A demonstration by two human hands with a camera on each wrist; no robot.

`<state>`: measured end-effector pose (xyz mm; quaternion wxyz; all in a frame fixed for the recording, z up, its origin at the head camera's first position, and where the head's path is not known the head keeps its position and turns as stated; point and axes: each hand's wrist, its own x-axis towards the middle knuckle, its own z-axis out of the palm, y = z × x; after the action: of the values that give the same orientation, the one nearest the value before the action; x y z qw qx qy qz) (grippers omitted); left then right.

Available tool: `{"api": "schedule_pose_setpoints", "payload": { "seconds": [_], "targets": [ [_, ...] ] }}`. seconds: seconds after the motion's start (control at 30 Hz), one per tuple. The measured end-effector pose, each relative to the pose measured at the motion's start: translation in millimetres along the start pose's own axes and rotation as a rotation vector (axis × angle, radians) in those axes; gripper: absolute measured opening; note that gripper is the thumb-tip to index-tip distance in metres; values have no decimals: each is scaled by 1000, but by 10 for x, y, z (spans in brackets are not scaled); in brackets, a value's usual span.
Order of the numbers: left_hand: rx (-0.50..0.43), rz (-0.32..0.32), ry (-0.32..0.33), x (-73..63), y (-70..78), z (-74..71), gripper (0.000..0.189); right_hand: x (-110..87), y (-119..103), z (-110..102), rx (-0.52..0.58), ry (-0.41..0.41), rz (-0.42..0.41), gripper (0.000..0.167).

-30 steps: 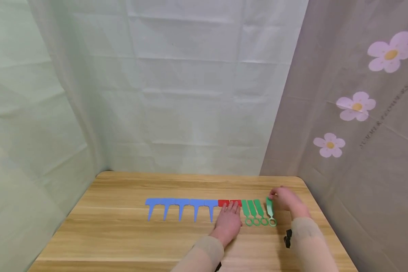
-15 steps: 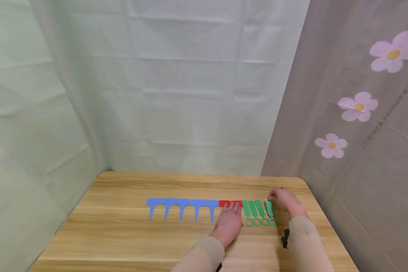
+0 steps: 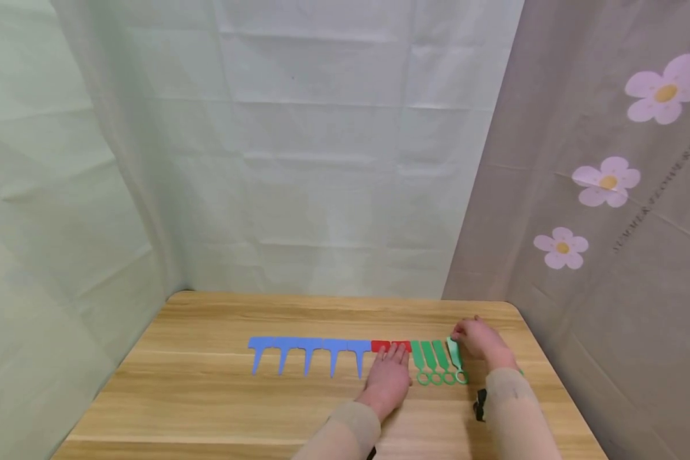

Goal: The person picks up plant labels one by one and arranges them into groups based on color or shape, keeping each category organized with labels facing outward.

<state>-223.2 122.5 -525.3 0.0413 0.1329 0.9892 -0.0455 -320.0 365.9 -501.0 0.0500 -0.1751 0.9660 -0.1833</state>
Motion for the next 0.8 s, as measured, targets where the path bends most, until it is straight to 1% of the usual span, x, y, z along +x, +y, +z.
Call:
{"api": "schedule_pose_setpoints", "payload": {
  "seconds": [0.3,0.5,0.63,0.8],
  "targets": [
    [6,15,5,2,32,33,49,-88,18,-7,9,22,35,8],
    [37,22,10,16,15,41,49,-149,42,-35,2,29,49,9],
    [33,23,12,16,-5,55,49,-201,58,-74,-7,23,66,10],
    [22,27,20,3,-35,27,49,-311,88,-125,-15,8,27,8]
  ]
}}
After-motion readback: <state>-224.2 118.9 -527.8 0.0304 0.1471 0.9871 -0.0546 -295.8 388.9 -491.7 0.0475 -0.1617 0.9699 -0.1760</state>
